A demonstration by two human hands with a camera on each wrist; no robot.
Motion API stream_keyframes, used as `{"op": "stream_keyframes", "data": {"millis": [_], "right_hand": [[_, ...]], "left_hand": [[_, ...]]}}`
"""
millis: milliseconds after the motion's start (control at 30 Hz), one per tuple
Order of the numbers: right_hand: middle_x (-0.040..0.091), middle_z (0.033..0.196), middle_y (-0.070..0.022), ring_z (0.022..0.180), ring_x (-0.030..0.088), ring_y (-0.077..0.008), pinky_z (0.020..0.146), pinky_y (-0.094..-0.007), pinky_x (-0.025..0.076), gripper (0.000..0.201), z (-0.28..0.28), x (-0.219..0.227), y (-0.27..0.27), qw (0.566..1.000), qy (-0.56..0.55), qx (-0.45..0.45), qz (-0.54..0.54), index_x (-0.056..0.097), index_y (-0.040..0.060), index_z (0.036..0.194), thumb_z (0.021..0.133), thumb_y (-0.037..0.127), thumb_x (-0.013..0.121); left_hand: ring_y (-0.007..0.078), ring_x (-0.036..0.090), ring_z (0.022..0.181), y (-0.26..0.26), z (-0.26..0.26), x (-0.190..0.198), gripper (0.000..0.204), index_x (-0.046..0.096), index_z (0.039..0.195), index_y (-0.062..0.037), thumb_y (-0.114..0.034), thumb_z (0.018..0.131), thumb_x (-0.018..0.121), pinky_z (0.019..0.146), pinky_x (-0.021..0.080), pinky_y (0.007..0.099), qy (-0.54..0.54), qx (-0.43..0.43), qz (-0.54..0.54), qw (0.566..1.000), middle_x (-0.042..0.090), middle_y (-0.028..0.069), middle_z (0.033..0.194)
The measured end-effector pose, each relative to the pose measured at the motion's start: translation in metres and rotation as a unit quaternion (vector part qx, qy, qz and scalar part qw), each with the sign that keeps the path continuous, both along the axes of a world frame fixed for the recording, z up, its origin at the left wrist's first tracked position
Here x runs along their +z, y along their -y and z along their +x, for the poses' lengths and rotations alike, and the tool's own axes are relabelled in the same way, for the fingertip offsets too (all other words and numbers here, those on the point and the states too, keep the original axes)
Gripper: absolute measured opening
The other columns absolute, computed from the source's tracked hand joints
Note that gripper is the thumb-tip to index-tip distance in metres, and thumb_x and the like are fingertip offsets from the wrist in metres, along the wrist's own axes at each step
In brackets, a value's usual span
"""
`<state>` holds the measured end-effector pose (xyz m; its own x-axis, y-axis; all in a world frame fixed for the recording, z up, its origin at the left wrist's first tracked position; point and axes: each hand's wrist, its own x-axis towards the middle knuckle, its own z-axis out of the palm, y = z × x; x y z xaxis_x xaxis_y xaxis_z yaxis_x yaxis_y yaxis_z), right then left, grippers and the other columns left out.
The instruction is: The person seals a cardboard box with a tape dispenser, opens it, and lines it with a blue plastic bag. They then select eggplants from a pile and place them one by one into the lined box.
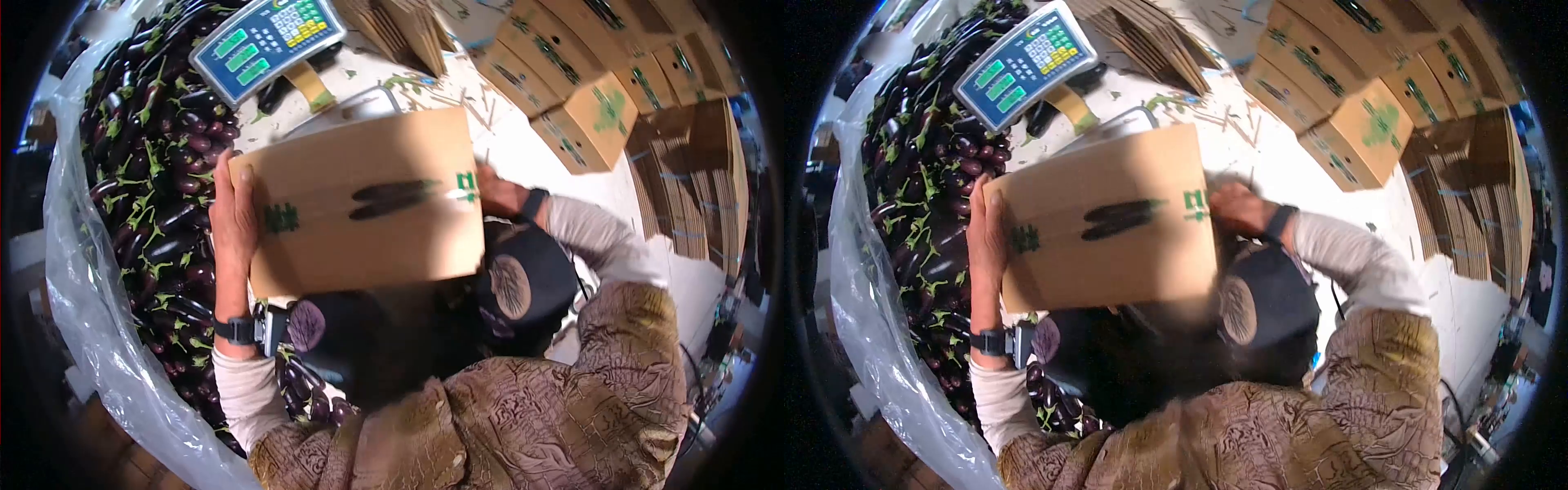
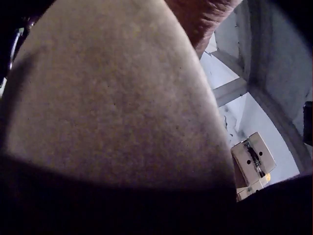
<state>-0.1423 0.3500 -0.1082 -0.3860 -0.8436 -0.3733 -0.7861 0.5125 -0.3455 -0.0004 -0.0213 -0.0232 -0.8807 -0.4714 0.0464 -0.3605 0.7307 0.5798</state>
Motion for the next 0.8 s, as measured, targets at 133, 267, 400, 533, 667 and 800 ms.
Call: {"op": "stream_keyframes", "data": {"millis": [133, 267, 400, 533, 667, 800], "right_hand": [[0.064, 0.091, -0.0158, 0.086, 0.06, -0.0358, 0.079, -0.0438, 0.047, 0.05, -0.011, -0.053, -0.064, 0.996, 0.082, -0.033, -0.018, 0.062, 0.0009, 0.103, 0.069, 0.035, 0.076], [0.06, 0.113, -0.0199, 0.098, 0.059, -0.0398, 0.092, -0.0458, 0.043, 0.068, -0.011, -0.08, -0.14, 0.986, 0.098, -0.113, 0.07, 0.057, 0.0017, 0.122, 0.073, 0.046, 0.074], [0.042, 0.144, -0.0175, 0.134, 0.038, -0.0301, 0.11, -0.0433, 0.03, 0.074, -0.02, -0.043, -0.08, 0.872, 0.253, -0.385, -0.167, 0.036, 0.0062, 0.146, 0.093, 0.057, 0.049], [0.034, 0.149, -0.0149, 0.139, 0.029, -0.0261, 0.115, -0.038, 0.02, 0.069, -0.006, 0.063, 0.033, 0.627, 0.417, -0.395, -0.527, 0.032, 0.0018, 0.147, 0.102, 0.054, 0.028], [0.041, 0.139, -0.013, 0.129, 0.041, -0.023, 0.112, -0.0359, 0.029, 0.069, -0.004, 0.085, 0.077, 0.691, 0.349, -0.41, -0.483, 0.038, 0.0012, 0.143, 0.101, 0.056, 0.028], [0.055, 0.125, -0.0116, 0.117, 0.051, -0.0227, 0.103, -0.0353, 0.04, 0.072, 0.006, 0.084, 0.082, 0.524, 0.515, -0.506, -0.452, 0.045, 0.0012, 0.138, 0.098, 0.061, 0.034]], "left_hand": [[0.0367, 0.062, 0.106, -0.005, -0.002, 0.008, 0.052, 0.036, 0.144, -0.0141, -0.041, 0.1, 0.04, 0.09, 0.047, 0.0389, 0.039, 0.03, 0.069, 0.996, 0.061, 0.0211, 0.122], [0.0323, 0.064, 0.102, -0.005, -0.004, -0.001, 0.053, 0.036, 0.144, -0.0129, -0.04, 0.099, 0.045, 0.087, 0.048, 0.0378, 0.01, 0.03, 0.147, 0.989, 0.061, 0.0214, 0.12], [0.0399, 0.061, 0.108, -0.004, -0.002, -0.007, 0.051, 0.034, 0.143, -0.0091, -0.026, 0.097, 0.049, 0.091, 0.048, 0.0421, -0.035, -0.02, 0.068, 0.997, 0.057, 0.0244, 0.125], [0.0271, 0.042, 0.133, -0.001, -0.006, -0.007, 0.051, 0.034, 0.143, -0.0045, -0.026, 0.098, 0.044, 0.11, 0.03, 0.0333, -0.014, 0.003, 0.149, 0.989, 0.044, 0.0185, 0.142], [0.0243, 0.038, 0.134, -0.009, 0.01, 0.004, 0.062, 0.036, 0.144, -0.0007, -0.044, 0.099, 0.044, 0.111, 0.028, 0.033, -0.119, 0.009, 0.348, 0.93, 0.044, 0.0122, 0.143], [0.0203, 0.042, 0.13, -0.008, 0.021, -0.01, 0.072, 0.033, 0.148, -0.0037, -0.051, 0.097, 0.049, 0.109, 0.031, 0.0316, -0.073, 0.117, 0.623, 0.77, 0.041, 0.0086, 0.146]]}}
